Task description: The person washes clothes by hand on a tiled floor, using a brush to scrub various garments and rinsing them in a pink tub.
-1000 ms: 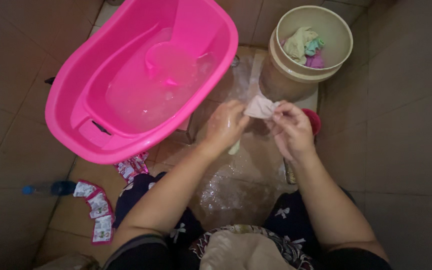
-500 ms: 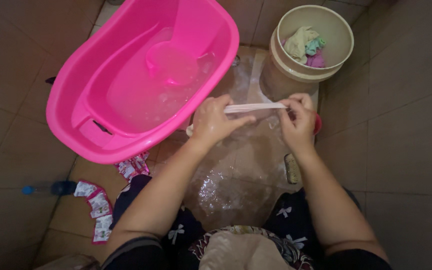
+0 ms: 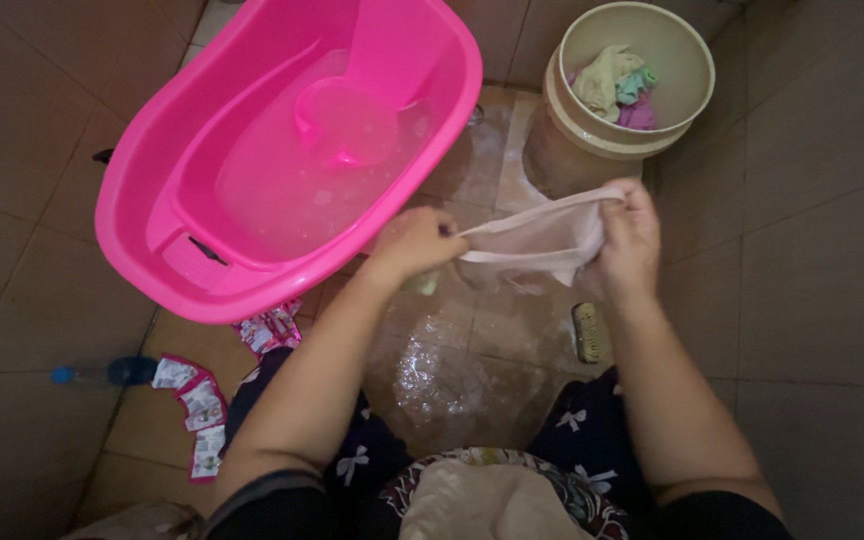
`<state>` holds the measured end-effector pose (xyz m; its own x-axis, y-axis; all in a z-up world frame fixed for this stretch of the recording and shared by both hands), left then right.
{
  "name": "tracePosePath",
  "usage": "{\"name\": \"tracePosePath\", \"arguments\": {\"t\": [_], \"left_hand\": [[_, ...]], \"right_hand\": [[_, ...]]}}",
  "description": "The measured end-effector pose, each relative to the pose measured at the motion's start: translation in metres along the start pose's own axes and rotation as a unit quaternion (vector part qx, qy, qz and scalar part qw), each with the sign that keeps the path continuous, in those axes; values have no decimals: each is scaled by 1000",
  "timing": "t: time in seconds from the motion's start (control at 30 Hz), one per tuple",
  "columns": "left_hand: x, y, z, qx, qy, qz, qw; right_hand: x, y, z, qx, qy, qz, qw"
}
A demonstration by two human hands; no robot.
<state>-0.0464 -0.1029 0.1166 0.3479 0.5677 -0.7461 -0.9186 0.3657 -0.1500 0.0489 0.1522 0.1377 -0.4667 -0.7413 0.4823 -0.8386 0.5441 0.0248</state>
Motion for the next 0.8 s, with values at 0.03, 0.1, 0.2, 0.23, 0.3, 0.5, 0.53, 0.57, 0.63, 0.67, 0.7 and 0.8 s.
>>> {"name": "tracePosePath", "arguments": {"t": [0.03, 0.1, 0.2, 0.23, 0.3, 0.5, 0.53, 0.57, 0.63, 0.67, 0.7, 0.8], "left_hand": [[1, 0, 1, 0, 0, 0, 1000], [7, -2, 2, -23, 28, -16, 999], [5, -1, 9, 36, -9, 42, 998], [6, -2, 9, 36, -9, 41, 998], [4, -2, 16, 91, -107, 43, 989], [41, 3, 0, -78, -142, -91, 982], [54, 3, -3, -77, -143, -92, 982], [63, 4, -4, -26, -112, -38, 993], [80, 3, -7, 26, -80, 15, 996], [88, 3, -7, 40, -86, 16, 995], [95, 2, -7, 54, -91, 17, 994], [111, 4, -3, 117, -87, 44, 988]], "right_hand": [[1, 0, -2, 0, 0, 0, 1000], [-4, 1, -7, -2, 42, 6, 999], [-10, 7, -10, -14, 43, 18, 999], [-13, 7, -11, -13, 43, 19, 999], [-14, 10, -14, 0, 74, 19, 997], [-1, -2, -16, 127, 174, -138, 967], [-1, -4, -15, 126, 173, -137, 967], [1, -6, -12, 140, 168, -161, 962], [-2, -9, -10, 155, 163, -182, 957], [-2, -10, -10, 150, 172, -214, 950], [-3, -11, -10, 145, 181, -245, 942], [-9, -13, -16, 151, 232, -274, 921]]}}
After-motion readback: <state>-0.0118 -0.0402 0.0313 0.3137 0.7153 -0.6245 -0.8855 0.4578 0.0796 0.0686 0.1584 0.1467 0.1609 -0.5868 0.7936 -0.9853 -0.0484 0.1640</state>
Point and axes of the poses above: each hand's wrist, its own y-axis towards the middle knuckle, its own x-axis out of the palm, z = x × y, the point moved 4 cm from there along y, towards the middle knuckle, and after that the axes turned 13 degrees about z, right-handed, at the moved point
